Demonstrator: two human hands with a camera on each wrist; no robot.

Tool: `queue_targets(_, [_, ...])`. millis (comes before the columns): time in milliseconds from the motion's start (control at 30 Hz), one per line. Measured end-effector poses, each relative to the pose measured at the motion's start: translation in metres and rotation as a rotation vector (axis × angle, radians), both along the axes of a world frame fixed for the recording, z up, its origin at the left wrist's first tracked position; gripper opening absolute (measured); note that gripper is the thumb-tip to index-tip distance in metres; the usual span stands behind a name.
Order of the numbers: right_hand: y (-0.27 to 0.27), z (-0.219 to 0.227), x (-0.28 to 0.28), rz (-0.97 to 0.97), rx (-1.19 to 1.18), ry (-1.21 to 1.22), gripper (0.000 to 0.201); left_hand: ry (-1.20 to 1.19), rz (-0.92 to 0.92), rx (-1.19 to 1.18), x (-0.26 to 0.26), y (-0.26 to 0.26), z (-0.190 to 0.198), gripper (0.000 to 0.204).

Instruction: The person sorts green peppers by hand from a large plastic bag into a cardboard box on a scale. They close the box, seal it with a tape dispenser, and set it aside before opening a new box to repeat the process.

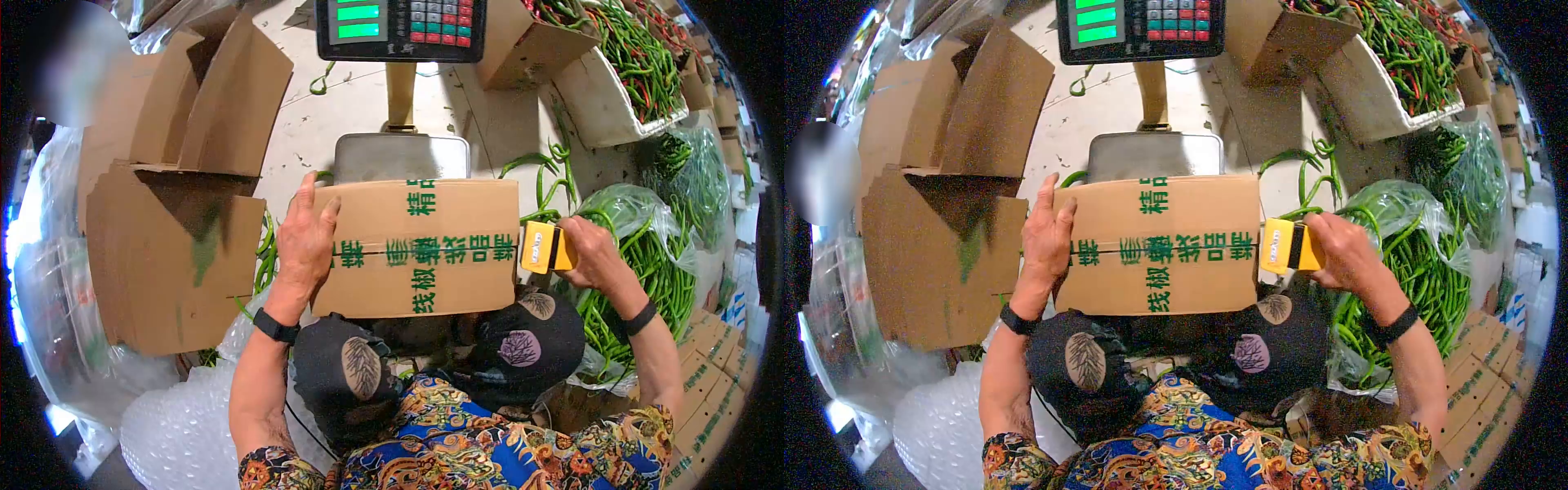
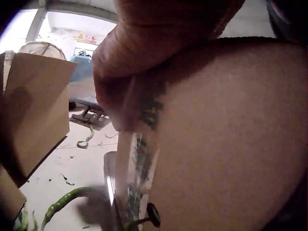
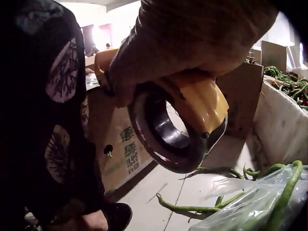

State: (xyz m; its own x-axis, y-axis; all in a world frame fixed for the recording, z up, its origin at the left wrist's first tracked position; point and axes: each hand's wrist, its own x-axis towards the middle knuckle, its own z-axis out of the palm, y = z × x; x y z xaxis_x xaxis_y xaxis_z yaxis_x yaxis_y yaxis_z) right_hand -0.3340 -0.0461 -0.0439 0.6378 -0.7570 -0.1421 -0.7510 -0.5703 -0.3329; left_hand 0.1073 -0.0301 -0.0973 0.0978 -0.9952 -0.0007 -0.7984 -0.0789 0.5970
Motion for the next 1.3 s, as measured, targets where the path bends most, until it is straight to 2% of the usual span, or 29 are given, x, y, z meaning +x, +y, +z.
queue_targets(233, [0.011,-0.043,0.006,-0.043,0.051,-0.207,0.051,0.030,-0.016,0.047,0.010,-0.004,0.003,0.057])
queue_targets(400, [0.032,-0.081,0.039,-0.154,0.123,-0.449,0.042,0.038,0.028,0.053,0.025,-0.018,0.013,0.062])
queue_targets(567, [0.037,-0.110,0.035,-0.177,0.102,-0.609,0.044,0.010,0.028,0.118,0.031,-0.018,0.009,0.060])
queue_targets(633, [0.041,-0.125,0.023,-0.187,0.082,-0.607,0.044,0.021,0.027,0.072,0.027,-0.020,0.010,0.060])
queue_targets(700, [0.061,-0.160,-0.019,-0.310,0.097,-0.363,0.041,0.041,0.058,0.160,0.025,-0.017,0.014,0.059])
queue_targets(800, [0.067,-0.188,-0.031,-0.246,0.131,-0.242,0.042,-0.005,0.001,0.008,0.029,-0.019,0.004,0.057])
queue_targets(833, [0.063,-0.192,-0.029,-0.191,0.143,-0.206,0.042,-0.009,-0.004,0.004,0.029,-0.019,0.006,0.057])
queue_targets(933, [0.064,-0.192,-0.029,-0.204,0.149,-0.147,0.043,0.009,0.056,0.124,0.028,-0.018,0.010,0.056])
queue_targets(1000, [0.066,-0.188,-0.033,-0.217,0.162,-0.101,0.045,0.026,0.055,0.113,0.026,-0.016,0.012,0.056])
queue_targets(1100, [0.066,-0.182,-0.032,-0.208,0.165,-0.097,0.044,0.046,0.019,0.028,0.032,-0.016,0.004,0.056])
queue_targets(1133, [0.067,-0.191,-0.035,-0.198,0.151,-0.146,0.043,0.009,-0.046,-0.081,0.038,-0.017,-0.004,0.057])
queue_targets(1167, [0.071,-0.206,-0.042,-0.196,0.111,-0.165,0.043,0.000,-0.009,0.045,0.033,-0.017,0.011,0.056])
queue_targets(1233, [0.072,-0.209,-0.043,-0.227,0.170,-0.068,0.040,0.012,0.040,0.159,0.034,-0.017,0.014,0.057])
queue_targets(1300, [0.070,-0.211,-0.037,-0.212,0.189,-0.013,0.037,0.047,0.043,0.141,0.033,-0.019,0.013,0.058])
